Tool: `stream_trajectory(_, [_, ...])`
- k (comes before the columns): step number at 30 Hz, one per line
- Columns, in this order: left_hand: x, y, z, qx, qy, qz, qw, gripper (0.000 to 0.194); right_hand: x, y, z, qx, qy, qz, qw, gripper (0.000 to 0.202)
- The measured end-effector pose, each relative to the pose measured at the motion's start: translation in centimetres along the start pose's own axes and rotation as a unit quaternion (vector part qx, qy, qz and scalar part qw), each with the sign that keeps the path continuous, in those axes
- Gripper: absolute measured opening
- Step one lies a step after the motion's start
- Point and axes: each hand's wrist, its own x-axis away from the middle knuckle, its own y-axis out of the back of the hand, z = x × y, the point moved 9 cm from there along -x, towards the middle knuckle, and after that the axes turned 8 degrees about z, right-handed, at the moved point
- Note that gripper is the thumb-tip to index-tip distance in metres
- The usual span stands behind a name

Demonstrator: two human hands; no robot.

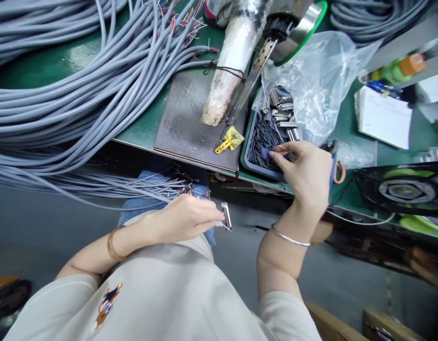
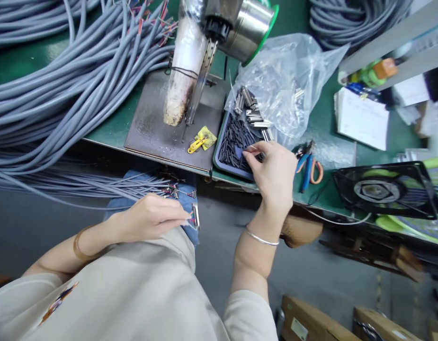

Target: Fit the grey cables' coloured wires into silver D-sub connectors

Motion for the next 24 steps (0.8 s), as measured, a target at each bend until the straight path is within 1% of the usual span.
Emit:
stream_trajectory(1, [-0.3, 0.1, -0.5, 0.047, -0.009, 0.022, 0.999, 0.018, -0.5, -0.4, -0.5, 0.005, -0.008, 0.016, 1.000, 0.009])
stream_trajectory(2, [-0.6, 0.4, -0.6, 0.106, -0.002, 0.034, 0.994, 0.016, -0.7, -0.5, -0.7, 0.011, -0.014, 0.021, 1.000, 0.007])
stream_trajectory(4, [-0.8, 1.4, 0.4, 0.208, 0.057, 0.022, 0.976, 0.011, -1.1, -0.7, -0.7, 0.023, -0.004, 0.025, 0.999, 0.004])
stream_trajectory(5, [-0.7, 1.9, 1.4, 0.251, 0.099, -0.004, 0.963, 0.009, -1.2, -0.7, -0.5, 0.028, 0.011, 0.026, 0.999, 0.004])
stream_trajectory(7, [-0.1, 2.8, 3.9, 0.332, 0.178, -0.078, 0.923, 0.012, -1.3, -0.9, -0.3, 0.033, 0.039, 0.025, 0.998, 0.004])
stream_trajectory(8, [0.4, 3.1, 5.1, 0.371, 0.205, -0.119, 0.898, 0.014, -1.4, -0.9, -0.3, 0.031, 0.050, 0.021, 0.998, 0.005])
stream_trajectory(10, [1.0, 3.2, 7.0, 0.432, 0.234, -0.186, 0.851, 0.019, -1.4, -0.5, -0.1, 0.018, 0.057, 0.001, 0.998, 0.006])
stream_trajectory(11, [1.1, 3.1, 7.7, 0.449, 0.243, -0.208, 0.834, 0.021, -1.2, -0.1, 0.0, 0.003, 0.052, -0.021, 0.998, 0.005])
stream_trajectory(13, [1.2, 2.9, 8.4, 0.463, 0.251, -0.235, 0.817, 0.022, -0.1, 1.5, 0.5, -0.057, 0.034, -0.099, 0.993, 0.006])
stream_trajectory(14, [1.1, 2.9, 8.6, 0.464, 0.251, -0.245, 0.813, 0.022, 0.9, 2.4, 0.8, -0.107, 0.024, -0.151, 0.982, 0.006])
stream_trajectory(15, [1.0, 2.9, 8.6, 0.462, 0.249, -0.253, 0.813, 0.022, 2.3, 3.5, 1.3, -0.171, 0.028, -0.212, 0.962, 0.007])
stream_trajectory(16, [0.8, 2.9, 8.6, 0.456, 0.248, -0.260, 0.814, 0.023, 3.7, 4.1, 1.9, -0.235, 0.040, -0.259, 0.936, 0.008])
stream_trajectory(17, [0.7, 2.9, 8.6, 0.449, 0.247, -0.266, 0.816, 0.024, 4.6, 3.9, 2.7, -0.288, 0.051, -0.252, 0.922, 0.010])
stream_trajectory(19, [0.5, 2.9, 8.4, 0.430, 0.249, -0.276, 0.823, 0.024, 5.9, 2.6, 4.6, -0.352, 0.073, -0.205, 0.910, 0.008])
stream_trajectory(20, [0.4, 2.9, 8.4, 0.421, 0.250, -0.278, 0.826, 0.024, 6.1, 1.2, 6.1, -0.369, 0.104, -0.139, 0.913, 0.006])
stream_trajectory(21, [0.3, 2.9, 8.3, 0.411, 0.252, -0.279, 0.830, 0.024, 6.4, -0.1, 6.9, -0.383, 0.110, -0.101, 0.912, 0.003])
stream_trajectory(22, [0.2, 3.0, 8.2, 0.404, 0.254, -0.279, 0.833, 0.024, 6.6, -1.2, 7.3, -0.391, 0.103, -0.082, 0.911, 0.002])
stream_trajectory(24, [0.0, 3.1, 7.9, 0.391, 0.256, -0.279, 0.839, 0.023, 6.6, -2.9, 7.4, -0.394, 0.075, -0.079, 0.913, 0.007])
